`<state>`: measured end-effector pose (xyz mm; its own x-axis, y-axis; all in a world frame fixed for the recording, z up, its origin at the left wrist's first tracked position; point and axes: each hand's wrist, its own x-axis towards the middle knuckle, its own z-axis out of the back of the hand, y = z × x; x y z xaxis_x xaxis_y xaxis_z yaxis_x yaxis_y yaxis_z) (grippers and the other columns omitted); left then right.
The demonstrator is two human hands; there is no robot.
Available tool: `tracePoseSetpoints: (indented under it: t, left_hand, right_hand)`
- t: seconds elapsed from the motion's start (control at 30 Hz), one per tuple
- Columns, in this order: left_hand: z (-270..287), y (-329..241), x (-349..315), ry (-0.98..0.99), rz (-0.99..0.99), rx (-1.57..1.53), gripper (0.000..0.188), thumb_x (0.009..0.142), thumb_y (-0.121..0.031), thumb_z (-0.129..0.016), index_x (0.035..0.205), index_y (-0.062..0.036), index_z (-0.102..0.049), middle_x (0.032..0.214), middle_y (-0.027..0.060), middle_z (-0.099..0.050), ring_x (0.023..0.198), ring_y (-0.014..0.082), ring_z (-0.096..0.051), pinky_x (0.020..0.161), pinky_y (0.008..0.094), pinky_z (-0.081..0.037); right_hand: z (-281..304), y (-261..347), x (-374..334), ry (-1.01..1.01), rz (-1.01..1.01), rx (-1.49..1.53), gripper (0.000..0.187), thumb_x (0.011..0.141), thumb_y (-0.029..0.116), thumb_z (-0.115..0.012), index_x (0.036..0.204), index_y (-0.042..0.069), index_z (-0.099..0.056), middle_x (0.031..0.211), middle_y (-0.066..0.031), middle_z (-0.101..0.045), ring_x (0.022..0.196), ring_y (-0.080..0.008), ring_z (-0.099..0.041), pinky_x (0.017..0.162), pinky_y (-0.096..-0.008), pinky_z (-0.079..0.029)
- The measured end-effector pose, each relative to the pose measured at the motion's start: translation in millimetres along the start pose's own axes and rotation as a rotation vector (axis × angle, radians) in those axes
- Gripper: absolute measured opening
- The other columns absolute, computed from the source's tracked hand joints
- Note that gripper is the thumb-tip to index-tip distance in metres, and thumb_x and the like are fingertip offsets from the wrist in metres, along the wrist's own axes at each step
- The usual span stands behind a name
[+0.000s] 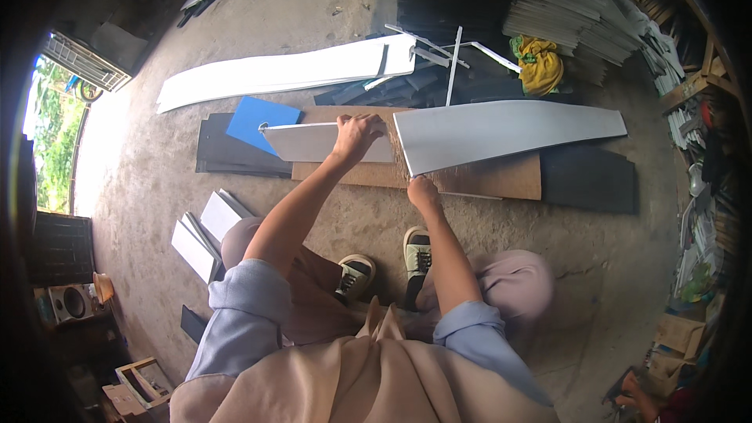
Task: The person sits on the floor and uses a blue utility knife to cut white foam sheets to size, using a blue folder as a template. They repeatedly align the template, score the foam, and snap off the cut pieces, stacking the finished sheets.
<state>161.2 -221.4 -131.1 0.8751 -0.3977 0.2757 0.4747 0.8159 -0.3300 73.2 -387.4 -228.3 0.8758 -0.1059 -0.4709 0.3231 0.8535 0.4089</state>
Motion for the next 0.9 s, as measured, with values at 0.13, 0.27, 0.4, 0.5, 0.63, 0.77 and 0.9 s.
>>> tracePoseSetpoints:
  t: [0.13, 0.27, 0.4, 0.5, 0.63, 0.77, 0.9]
  left_hand:
    - [68.5, 0.9, -2.6, 0.002, 0.061, -0.093, 0.022, 0.069, -0.017, -0.063, 0.088, -0.0080, -0.056, 0.086, 0.0073, -0.060, 0.075, 0.0268, -0.058, 0.065, 0.0364, -0.046]
    - [126.5, 4.0, -4.7, -0.095, 0.101, -0.087, 0.024, 0.069, -0.017, -0.062, 0.090, -0.0064, -0.056, 0.083, 0.0118, -0.060, 0.072, 0.0302, -0.058, 0.060, 0.0376, -0.047]
    - [169.2, 20.8, -22.1, -0.301, 0.147, -0.257, 0.021, 0.069, -0.015, -0.063, 0.087, -0.0066, -0.058, 0.080, 0.0139, -0.060, 0.071, 0.0304, -0.059, 0.063, 0.0370, -0.046]
    - [183.0, 21.4, -32.0, -0.466, 0.256, -0.467, 0.020, 0.069, -0.014, -0.064, 0.087, -0.0068, -0.059, 0.079, 0.0122, -0.061, 0.069, 0.0255, -0.059, 0.064, 0.0335, -0.045]
    - [184.8, 27.5, -34.9, -0.511, 0.281, -0.597, 0.027, 0.069, -0.016, -0.067, 0.093, -0.0078, -0.058, 0.076, 0.0069, -0.060, 0.067, 0.0153, -0.055, 0.063, 0.0281, -0.044]
    - [182.7, 14.4, -26.9, -0.335, 0.291, -0.850, 0.027, 0.070, -0.015, -0.067, 0.094, -0.0057, -0.058, 0.076, 0.0053, -0.059, 0.070, 0.0121, -0.054, 0.064, 0.0260, -0.043]
    - [179.0, 6.4, -24.2, -0.285, 0.180, -0.754, 0.025, 0.071, -0.015, -0.065, 0.092, -0.0034, -0.057, 0.077, 0.0059, -0.060, 0.073, 0.0134, -0.055, 0.067, 0.0275, -0.044]
  right_hand:
    - [57.2, 12.0, -13.5, 0.069, -0.080, 0.274, 0.040, 0.086, 0.025, -0.035, 0.074, -0.006, -0.056, 0.060, -0.0210, -0.057, 0.053, -0.0333, -0.058, 0.049, -0.0403, -0.047]
    - [99.6, -2.1, -12.2, 0.433, -0.242, 0.089, 0.033, 0.085, 0.024, -0.040, 0.065, -0.002, -0.042, 0.047, -0.0114, -0.044, 0.037, -0.0228, -0.047, 0.037, -0.0387, -0.043]
    - [177.8, 36.0, -69.1, 0.559, -0.163, 0.032, 0.023, 0.084, 0.023, -0.043, 0.074, 0.002, -0.040, 0.058, -0.0067, -0.044, 0.044, -0.0191, -0.045, 0.044, -0.0373, -0.047]
    - [224.4, 63.5, -94.4, 0.244, 0.136, 0.090, 0.026, 0.082, 0.026, -0.047, 0.078, 0.001, -0.043, 0.063, -0.0094, -0.050, 0.047, -0.0210, -0.048, 0.047, -0.0367, -0.047]
    - [253.6, 115.2, -117.7, -0.430, 0.691, 0.016, 0.028, 0.073, 0.025, -0.060, 0.080, -0.001, -0.049, 0.086, -0.0171, -0.051, 0.083, -0.0298, -0.052, 0.074, -0.0372, -0.041]
    - [239.6, 139.6, -93.8, -0.633, 0.966, 0.075, 0.028, 0.066, 0.015, -0.067, 0.082, 0.001, -0.048, 0.096, -0.0156, -0.047, 0.094, -0.0304, -0.045, 0.081, -0.0364, -0.037]
    - [220.6, 157.0, -79.1, -0.415, 0.941, 0.156, 0.024, 0.068, 0.009, -0.062, 0.085, 0.001, -0.047, 0.081, -0.0158, -0.056, 0.081, -0.0317, -0.055, 0.070, -0.0380, -0.042]
